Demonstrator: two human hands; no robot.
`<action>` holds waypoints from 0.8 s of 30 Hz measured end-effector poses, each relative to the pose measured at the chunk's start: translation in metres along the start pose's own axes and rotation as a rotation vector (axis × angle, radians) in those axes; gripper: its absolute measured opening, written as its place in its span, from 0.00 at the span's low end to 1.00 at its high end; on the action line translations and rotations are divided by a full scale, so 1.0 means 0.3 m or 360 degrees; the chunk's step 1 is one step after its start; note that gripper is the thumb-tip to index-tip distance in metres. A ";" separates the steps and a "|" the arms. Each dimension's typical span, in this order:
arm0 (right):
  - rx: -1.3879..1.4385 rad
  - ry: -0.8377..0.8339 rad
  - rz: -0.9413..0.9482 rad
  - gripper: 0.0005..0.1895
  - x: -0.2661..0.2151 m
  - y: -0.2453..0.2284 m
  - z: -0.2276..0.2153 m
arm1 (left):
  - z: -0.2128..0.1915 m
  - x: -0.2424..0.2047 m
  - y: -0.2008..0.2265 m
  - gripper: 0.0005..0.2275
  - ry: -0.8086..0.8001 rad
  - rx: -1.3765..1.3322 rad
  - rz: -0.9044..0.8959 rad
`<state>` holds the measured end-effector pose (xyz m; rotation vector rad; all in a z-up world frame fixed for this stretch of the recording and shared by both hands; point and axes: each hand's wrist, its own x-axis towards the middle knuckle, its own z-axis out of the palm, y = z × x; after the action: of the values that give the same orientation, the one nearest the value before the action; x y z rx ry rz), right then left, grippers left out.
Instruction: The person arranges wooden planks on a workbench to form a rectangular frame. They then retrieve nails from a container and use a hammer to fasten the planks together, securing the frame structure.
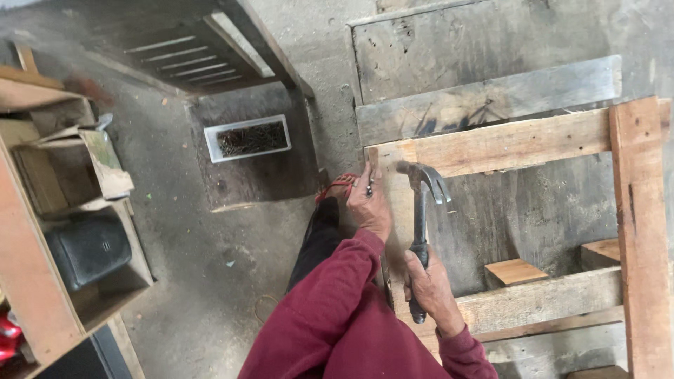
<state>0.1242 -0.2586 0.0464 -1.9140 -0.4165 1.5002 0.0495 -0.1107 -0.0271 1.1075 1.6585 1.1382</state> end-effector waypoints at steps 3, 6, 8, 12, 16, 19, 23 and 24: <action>0.0029 -0.0018 -0.0006 0.22 -0.001 0.015 0.003 | 0.004 0.005 0.015 0.18 -0.0083 0.0030 -0.0192; -0.0022 -0.0021 0.0018 0.21 0.010 0.028 -0.014 | 0.002 0.013 0.021 0.18 -0.0055 -0.0049 -0.0088; 0.0193 -0.0060 0.0026 0.19 -0.004 0.036 -0.025 | -0.008 0.007 0.026 0.17 -0.0054 -0.0084 0.0026; 0.0163 0.0079 -0.0138 0.15 -0.015 0.040 -0.062 | -0.009 -0.003 0.020 0.17 -0.0042 -0.0033 -0.0068; -0.0256 0.0122 -0.0109 0.15 -0.023 0.003 -0.083 | 0.000 0.007 0.013 0.15 0.0001 0.0016 0.0013; -0.0501 0.0132 -0.0019 0.16 -0.049 -0.017 -0.070 | -0.006 0.000 0.002 0.15 -0.0036 -0.0017 0.0066; -0.0608 0.0120 -0.0086 0.20 -0.046 -0.063 -0.053 | -0.011 0.006 0.000 0.16 -0.0074 0.0089 0.0142; -0.0625 0.0101 -0.0101 0.21 -0.058 -0.069 -0.049 | -0.025 -0.005 0.000 0.16 -0.0087 0.0077 0.0056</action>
<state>0.1361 -0.2585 0.0748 -2.2167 -0.7829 1.3881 0.0429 -0.1138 -0.0250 1.1922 1.6377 1.0857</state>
